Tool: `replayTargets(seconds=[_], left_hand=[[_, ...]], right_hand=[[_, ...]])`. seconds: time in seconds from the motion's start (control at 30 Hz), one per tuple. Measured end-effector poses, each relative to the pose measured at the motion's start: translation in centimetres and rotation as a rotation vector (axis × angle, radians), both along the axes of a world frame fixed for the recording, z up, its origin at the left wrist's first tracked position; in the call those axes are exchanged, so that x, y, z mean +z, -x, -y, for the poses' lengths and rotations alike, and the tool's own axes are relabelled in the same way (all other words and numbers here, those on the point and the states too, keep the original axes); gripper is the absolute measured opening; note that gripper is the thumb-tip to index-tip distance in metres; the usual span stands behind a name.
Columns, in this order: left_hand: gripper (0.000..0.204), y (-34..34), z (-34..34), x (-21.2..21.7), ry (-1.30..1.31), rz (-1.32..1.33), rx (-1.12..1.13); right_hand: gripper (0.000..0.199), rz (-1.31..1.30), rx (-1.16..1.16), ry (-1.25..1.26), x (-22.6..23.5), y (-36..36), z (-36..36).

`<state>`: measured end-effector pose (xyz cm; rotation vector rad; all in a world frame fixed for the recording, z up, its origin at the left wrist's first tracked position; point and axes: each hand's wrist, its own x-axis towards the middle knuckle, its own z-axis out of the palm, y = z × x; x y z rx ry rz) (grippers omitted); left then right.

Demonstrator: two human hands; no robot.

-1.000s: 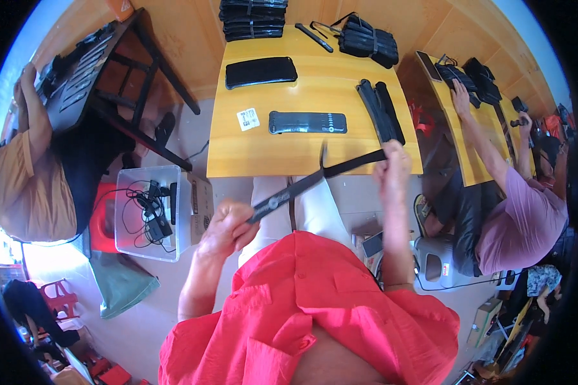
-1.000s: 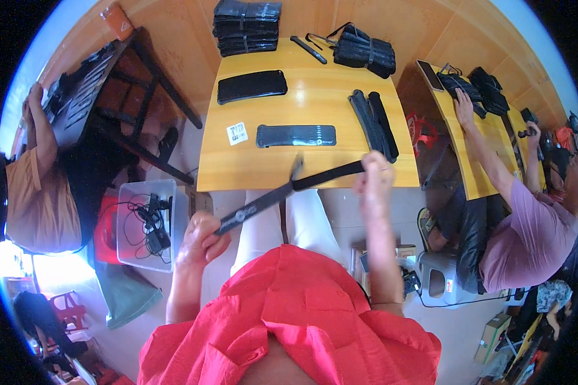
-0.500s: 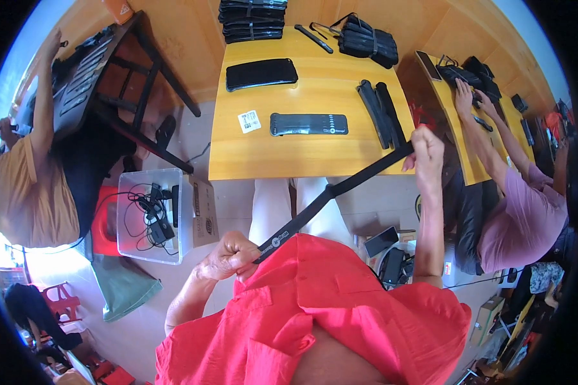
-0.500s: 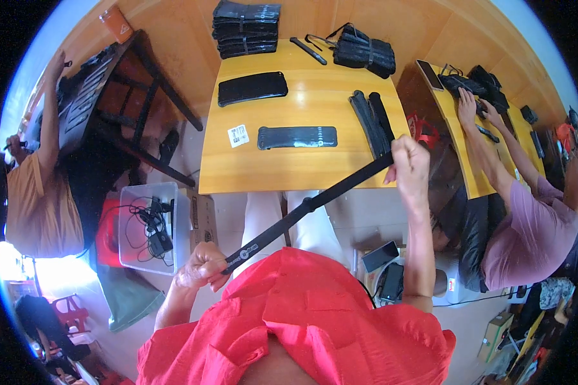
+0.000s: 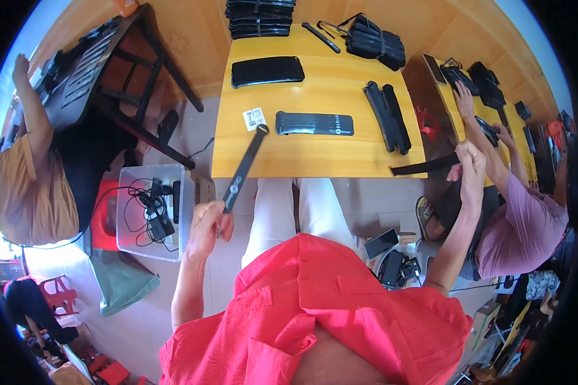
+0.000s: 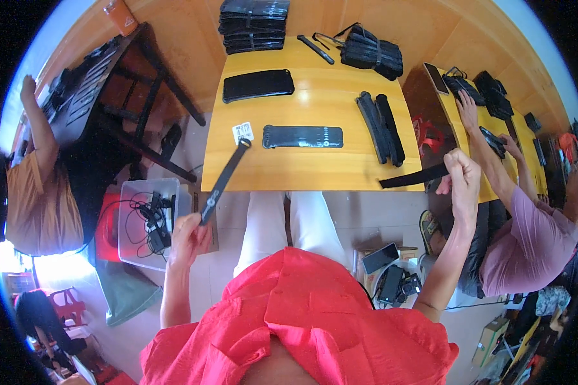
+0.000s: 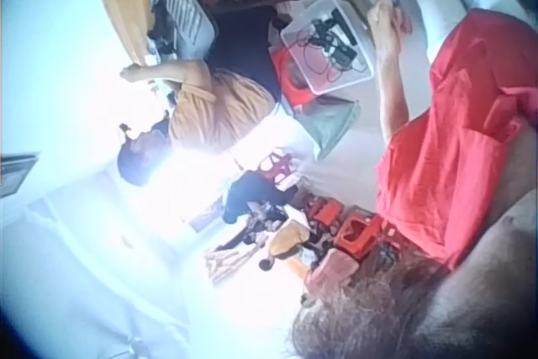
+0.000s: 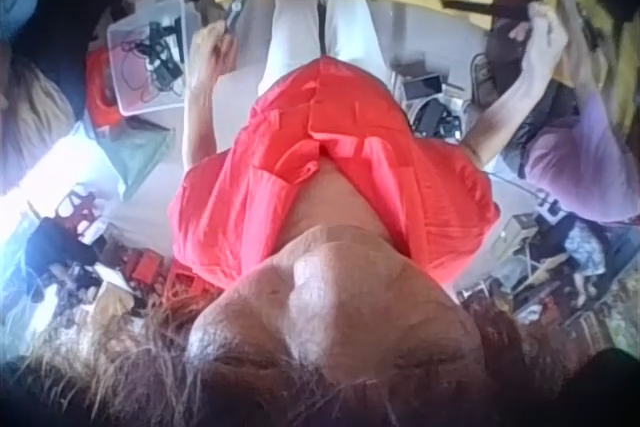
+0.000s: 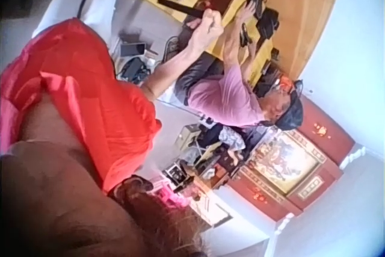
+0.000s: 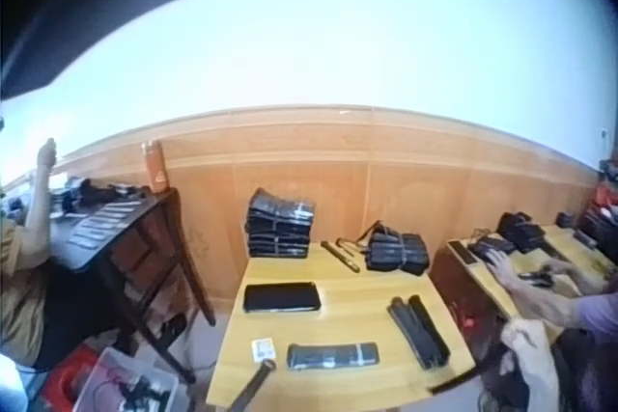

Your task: Assembling black textile straps by sliding them through plastic buckles and organizing them into finished piles.

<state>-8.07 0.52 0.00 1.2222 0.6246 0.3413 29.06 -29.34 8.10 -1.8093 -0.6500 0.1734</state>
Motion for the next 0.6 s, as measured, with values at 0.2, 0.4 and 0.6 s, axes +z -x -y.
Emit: replayTargets(seconds=[0.2,0.4,0.6], left_hand=[[0.042,-4.6,-1.3,-8.0,0.013,-0.161,0.216],[0.044,-5.4,-1.8,-12.5,0.189,-0.23,0.256],[0.04,-4.6,-1.3,-9.3,-0.054,-0.42,0.398]], right_hand=[[0.017,0.108,0.043,0.153,0.6,3.2,-1.1],[0.008,-0.001,0.141,0.074,-0.8,3.8,-1.0],[0.006,-0.015,0.292,0.059,-0.4,3.8,-0.5]])
